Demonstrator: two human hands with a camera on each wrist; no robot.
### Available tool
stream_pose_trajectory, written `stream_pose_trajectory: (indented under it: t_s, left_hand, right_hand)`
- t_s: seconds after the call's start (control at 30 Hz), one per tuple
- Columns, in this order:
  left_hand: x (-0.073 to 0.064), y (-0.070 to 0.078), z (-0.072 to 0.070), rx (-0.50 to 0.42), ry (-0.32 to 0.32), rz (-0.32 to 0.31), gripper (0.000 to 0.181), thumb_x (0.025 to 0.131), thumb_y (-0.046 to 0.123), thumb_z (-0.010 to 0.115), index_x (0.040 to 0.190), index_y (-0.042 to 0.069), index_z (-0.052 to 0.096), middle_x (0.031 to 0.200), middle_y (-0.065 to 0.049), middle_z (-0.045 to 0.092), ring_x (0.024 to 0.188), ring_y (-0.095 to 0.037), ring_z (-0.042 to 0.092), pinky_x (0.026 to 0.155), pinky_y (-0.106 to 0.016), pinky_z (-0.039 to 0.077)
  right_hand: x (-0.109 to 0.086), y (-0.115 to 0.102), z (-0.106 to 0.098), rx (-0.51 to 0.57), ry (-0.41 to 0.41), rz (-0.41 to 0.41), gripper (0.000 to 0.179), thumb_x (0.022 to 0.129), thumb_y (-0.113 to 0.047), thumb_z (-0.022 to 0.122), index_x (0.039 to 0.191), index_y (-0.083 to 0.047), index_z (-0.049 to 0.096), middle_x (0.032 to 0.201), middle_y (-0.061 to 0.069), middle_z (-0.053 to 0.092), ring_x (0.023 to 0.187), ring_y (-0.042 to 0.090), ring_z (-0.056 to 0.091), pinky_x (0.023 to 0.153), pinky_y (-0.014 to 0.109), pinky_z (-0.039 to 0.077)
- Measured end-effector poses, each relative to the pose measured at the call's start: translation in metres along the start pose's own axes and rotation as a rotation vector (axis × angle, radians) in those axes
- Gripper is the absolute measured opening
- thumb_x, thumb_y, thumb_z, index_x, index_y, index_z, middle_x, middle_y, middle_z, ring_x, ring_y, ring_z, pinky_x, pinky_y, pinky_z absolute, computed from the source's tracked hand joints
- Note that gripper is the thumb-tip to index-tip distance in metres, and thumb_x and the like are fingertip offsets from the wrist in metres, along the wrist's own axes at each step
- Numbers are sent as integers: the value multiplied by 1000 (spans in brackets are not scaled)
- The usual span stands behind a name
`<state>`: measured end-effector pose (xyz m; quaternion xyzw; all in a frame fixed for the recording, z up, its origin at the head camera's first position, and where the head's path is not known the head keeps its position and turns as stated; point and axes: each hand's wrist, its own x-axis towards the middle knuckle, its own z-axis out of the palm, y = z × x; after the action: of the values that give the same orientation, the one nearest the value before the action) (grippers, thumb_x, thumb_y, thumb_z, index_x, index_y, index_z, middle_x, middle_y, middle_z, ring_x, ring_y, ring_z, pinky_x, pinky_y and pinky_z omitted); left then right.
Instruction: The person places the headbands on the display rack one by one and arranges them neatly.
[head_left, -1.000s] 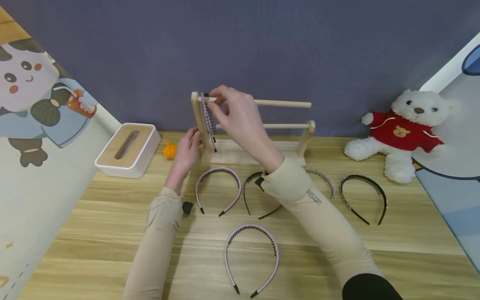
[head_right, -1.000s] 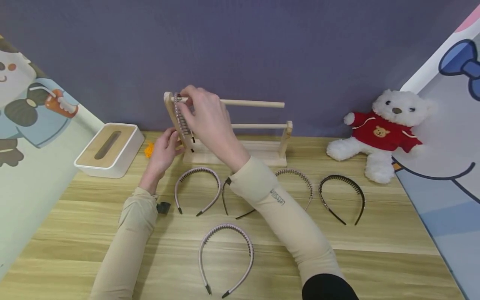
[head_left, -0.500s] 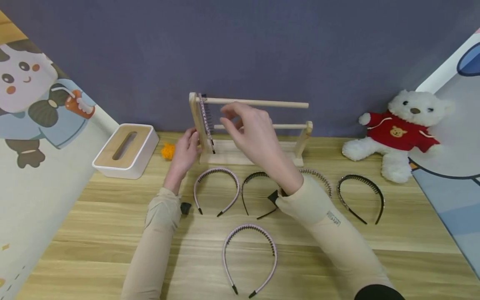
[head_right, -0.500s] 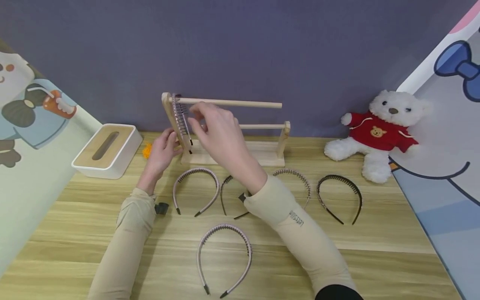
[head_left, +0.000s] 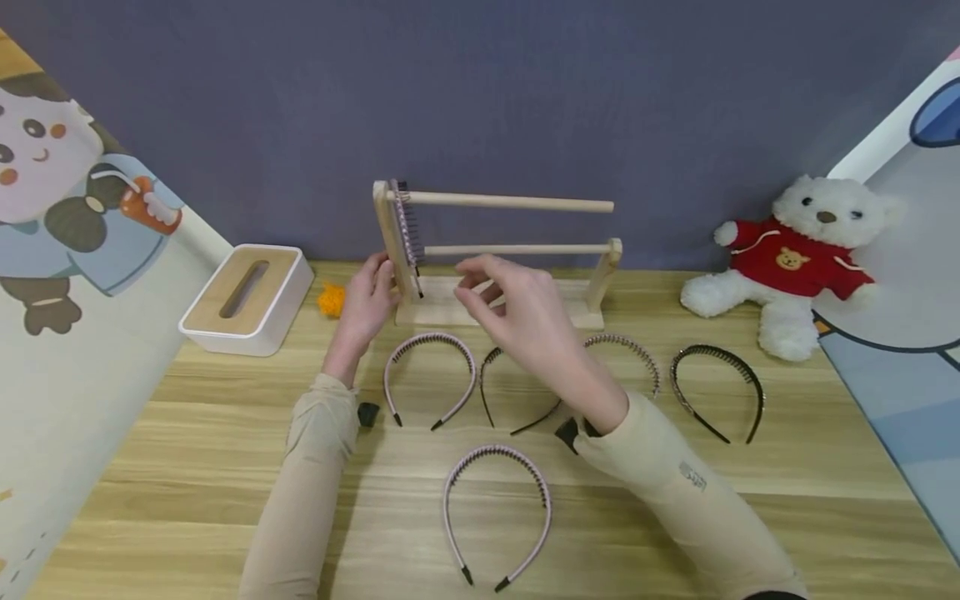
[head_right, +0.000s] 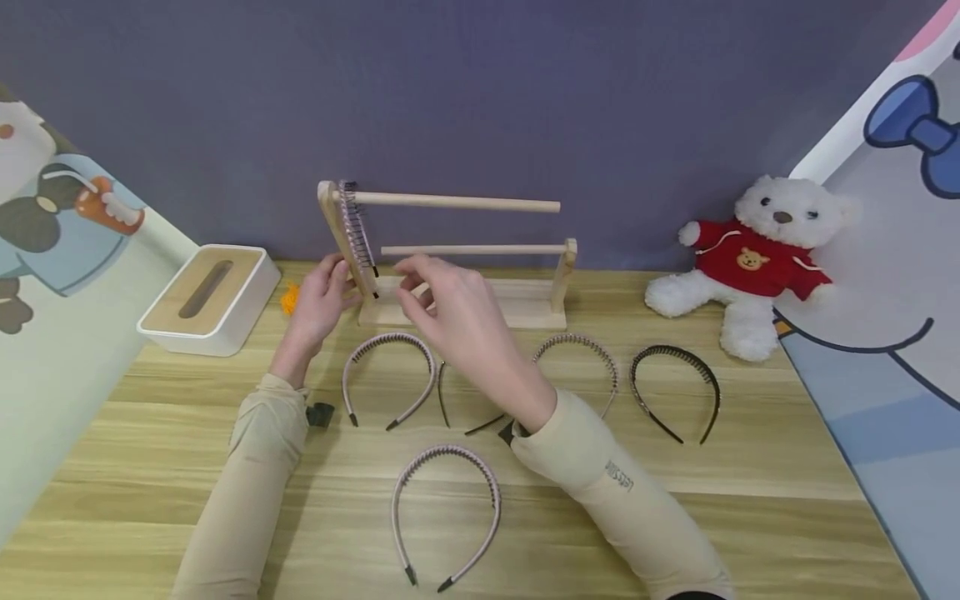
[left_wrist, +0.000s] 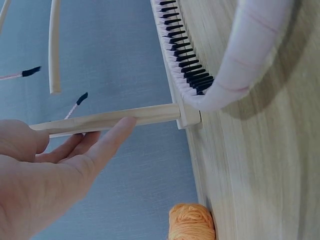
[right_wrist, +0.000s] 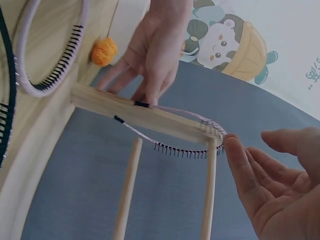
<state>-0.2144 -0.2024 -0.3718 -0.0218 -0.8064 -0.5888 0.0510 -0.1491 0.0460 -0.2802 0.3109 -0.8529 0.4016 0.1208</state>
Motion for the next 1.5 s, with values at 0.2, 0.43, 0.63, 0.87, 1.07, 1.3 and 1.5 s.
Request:
stream_pose_trajectory:
  t_s: [0.2,0.43,0.63,0.87,1.07,1.3,1.5]
  left_hand:
    - [0,-1,0,5,1,-7,51,120,24,34,162,-6,37,157,-31,47,140,-44,54,111,-48,56]
    - [1,-1,0,15,0,-7,51,120,24,35,161,-5,39,157,-31,47,139,-44,55,109,-48,57]
    - [1,-1,-1,11,2,-4,50,120,24,34,160,-5,39,156,-31,48,138,-44,55,109,-48,57]
    - [0,-1,0,11,4,-1,51,120,25,34,161,-5,39,156,-32,47,138,-44,55,109,-49,57]
    - [2,-2,0,20,3,1,51,120,25,34,161,-5,39,156,-32,48,138,-44,55,110,-49,56]
    - [1,-1,0,15,-2,12,51,120,25,35,161,-6,39,156,-32,47,140,-45,54,111,-50,55]
    - [0,0,-1,7,-5,13,51,120,24,35,161,-6,38,156,-32,47,140,-45,53,112,-51,54]
  right_hand:
    - [-11,3,5,-13,-28,0,23,105,-10,71,124,4,73,108,14,78,88,23,78,74,28,67]
    - [-27,8,7,10,-71,35,26,103,-7,75,126,3,73,108,13,78,86,20,77,71,21,65]
    - [-38,13,11,15,-88,54,29,100,-6,77,127,4,72,108,13,78,83,19,77,71,22,65]
    - [-50,19,15,-4,-111,40,29,100,-7,78,126,4,72,107,14,78,83,21,77,71,21,65]
    - [-61,22,18,-24,-140,37,31,97,-5,80,125,4,72,106,14,78,81,20,76,69,20,65]
    - [-74,28,22,-52,-172,29,24,95,-5,82,117,3,75,108,14,78,79,18,76,67,17,63]
    - [-89,34,26,-78,-230,48,24,92,-5,85,112,2,75,107,14,78,78,18,76,66,19,63]
